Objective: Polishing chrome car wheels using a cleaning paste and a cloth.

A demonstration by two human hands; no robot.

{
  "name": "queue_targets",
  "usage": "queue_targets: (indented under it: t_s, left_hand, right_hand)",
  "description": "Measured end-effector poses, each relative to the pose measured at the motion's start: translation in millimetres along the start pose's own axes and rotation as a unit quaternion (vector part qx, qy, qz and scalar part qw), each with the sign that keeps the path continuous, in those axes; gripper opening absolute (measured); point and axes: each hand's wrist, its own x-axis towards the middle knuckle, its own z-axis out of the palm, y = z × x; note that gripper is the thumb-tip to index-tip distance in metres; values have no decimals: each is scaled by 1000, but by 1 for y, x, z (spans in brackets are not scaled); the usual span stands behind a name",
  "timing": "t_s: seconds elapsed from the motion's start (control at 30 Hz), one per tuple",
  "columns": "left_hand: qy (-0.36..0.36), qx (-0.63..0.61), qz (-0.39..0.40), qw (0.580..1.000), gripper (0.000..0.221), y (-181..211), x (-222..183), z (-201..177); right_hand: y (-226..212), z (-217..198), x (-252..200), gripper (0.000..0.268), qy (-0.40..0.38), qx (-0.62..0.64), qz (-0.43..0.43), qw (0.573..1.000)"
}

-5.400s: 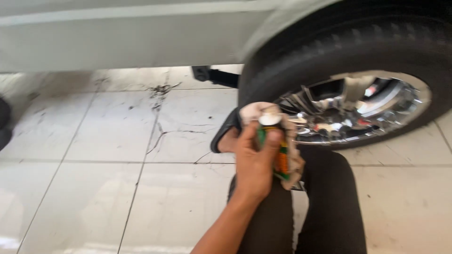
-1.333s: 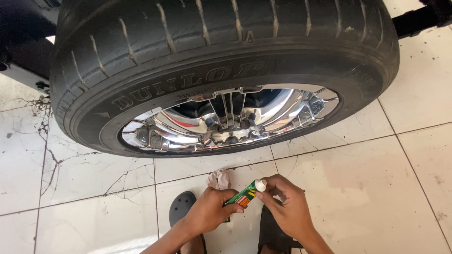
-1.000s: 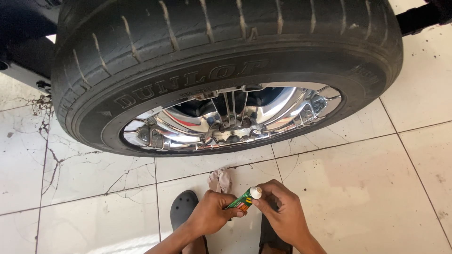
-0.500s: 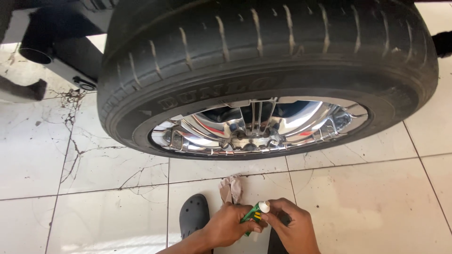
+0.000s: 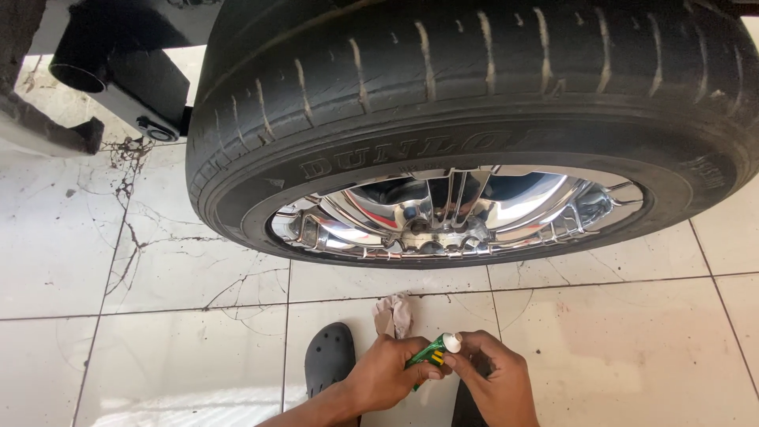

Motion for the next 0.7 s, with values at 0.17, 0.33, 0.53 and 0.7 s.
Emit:
queue_targets:
  t_s: [0.17, 0.33, 0.53, 0.7]
  left_hand:
    - [45, -50, 44, 997, 17, -16, 1, 3]
    - [39, -40, 24, 998, 17, -3, -5, -5]
    - [84, 56, 89, 991, 27, 10, -8, -25]
    - [113, 50, 47, 991, 24, -5, -6, -24]
  right_hand:
    - [-16, 10, -2, 27, 0, 9, -60, 998]
    - [-32, 15, -4, 27, 6, -5, -72, 997]
    - [-30, 17, 6, 25, 3, -32, -120, 992]
    - [-37, 23, 11, 25, -12, -9, -164, 986]
